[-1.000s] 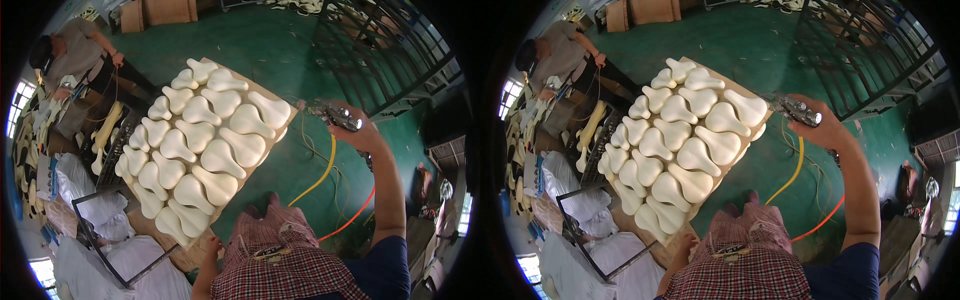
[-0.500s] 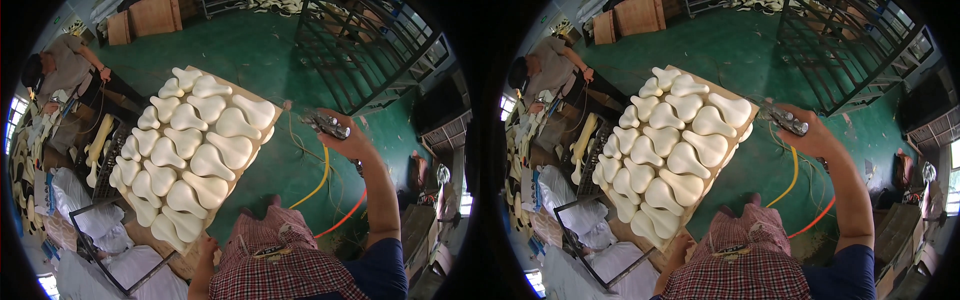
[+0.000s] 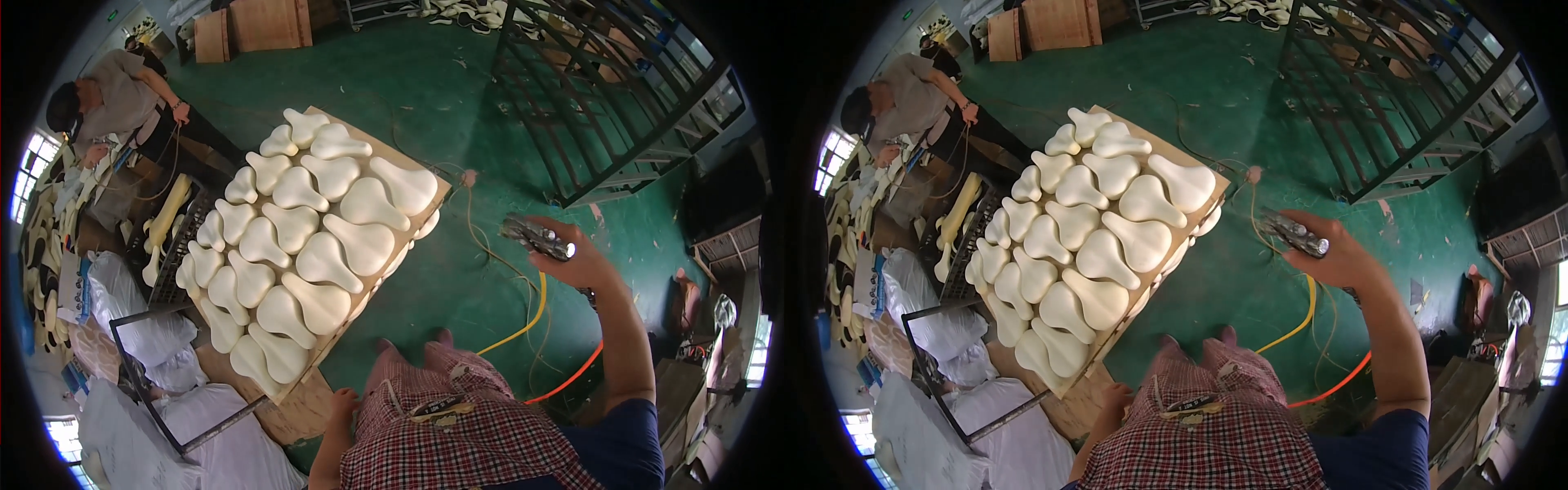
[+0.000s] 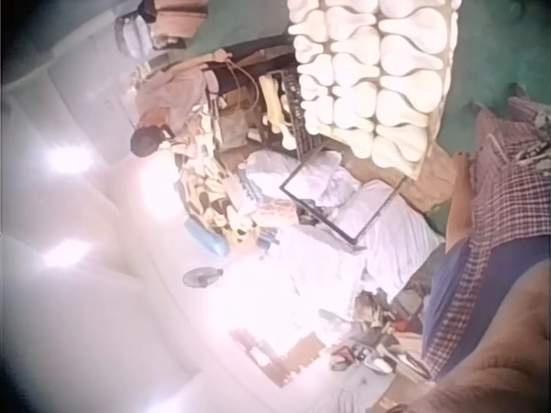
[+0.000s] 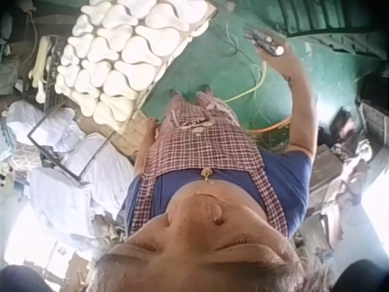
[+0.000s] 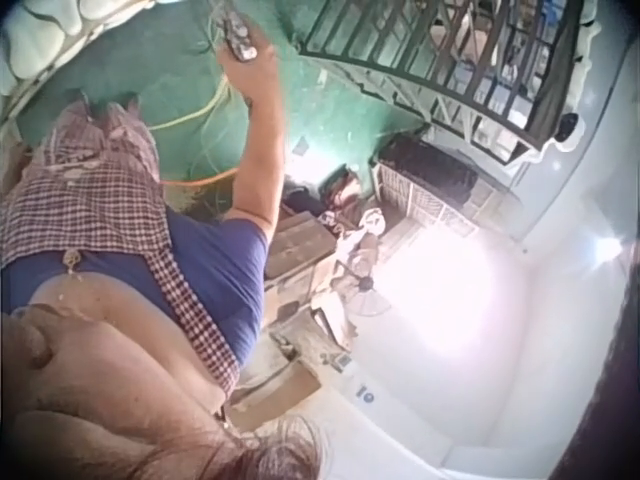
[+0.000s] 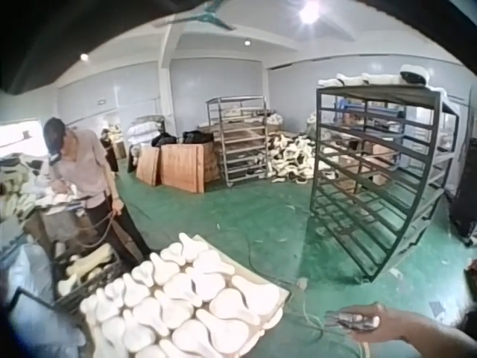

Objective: Applying a spray coating or adhesive to bicycle saddle foam parts and placing them onto storage racks.

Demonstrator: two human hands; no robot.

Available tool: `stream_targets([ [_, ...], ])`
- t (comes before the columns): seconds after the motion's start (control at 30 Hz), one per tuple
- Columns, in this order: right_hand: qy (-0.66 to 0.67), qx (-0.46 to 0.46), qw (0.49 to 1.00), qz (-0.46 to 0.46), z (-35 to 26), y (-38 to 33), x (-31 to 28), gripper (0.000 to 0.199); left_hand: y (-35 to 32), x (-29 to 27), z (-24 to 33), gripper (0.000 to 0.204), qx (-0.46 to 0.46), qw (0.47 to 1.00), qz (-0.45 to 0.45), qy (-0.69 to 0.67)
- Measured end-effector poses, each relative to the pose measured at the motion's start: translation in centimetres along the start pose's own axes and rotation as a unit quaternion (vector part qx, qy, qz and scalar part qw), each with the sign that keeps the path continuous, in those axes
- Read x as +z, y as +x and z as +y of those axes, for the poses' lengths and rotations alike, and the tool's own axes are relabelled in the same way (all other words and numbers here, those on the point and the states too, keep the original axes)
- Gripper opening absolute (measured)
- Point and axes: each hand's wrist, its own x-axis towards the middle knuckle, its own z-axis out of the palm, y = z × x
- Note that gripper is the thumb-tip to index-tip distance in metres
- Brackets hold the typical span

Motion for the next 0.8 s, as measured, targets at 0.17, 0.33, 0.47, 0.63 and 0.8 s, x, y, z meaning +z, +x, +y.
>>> stream_targets([
  [0.17,0.013,0.004,1.0,0.026,1.7,-0.6,-1.4,0.049,-0.6,2.7,2.5,0.022,-0.15,0.966,0.066,-0.201],
  [0.33,-0.024,-0.042,0.999,-0.006,3.6,-1.4,-2.7,0.049,-1.5,4.8,-0.2,0.022,-0.159,0.968,0.064,-0.185],
  [0.47,0.03,-0.049,0.998,0.0,2.0,-0.5,-1.3,0.049,-2.1,5.4,-0.9,0.022,-0.128,0.976,0.075,-0.16],
  [0.63,0.072,-0.085,0.993,-0.041,0.7,0.5,0.4,0.048,-3.1,5.3,-0.1,0.023,-0.161,0.963,0.059,-0.209],
  [0.8,-0.008,-0.107,0.991,-0.08,1.4,-0.4,0.1,0.049,-4.6,5.1,-2.9,0.023,-0.178,0.959,0.08,-0.206],
])
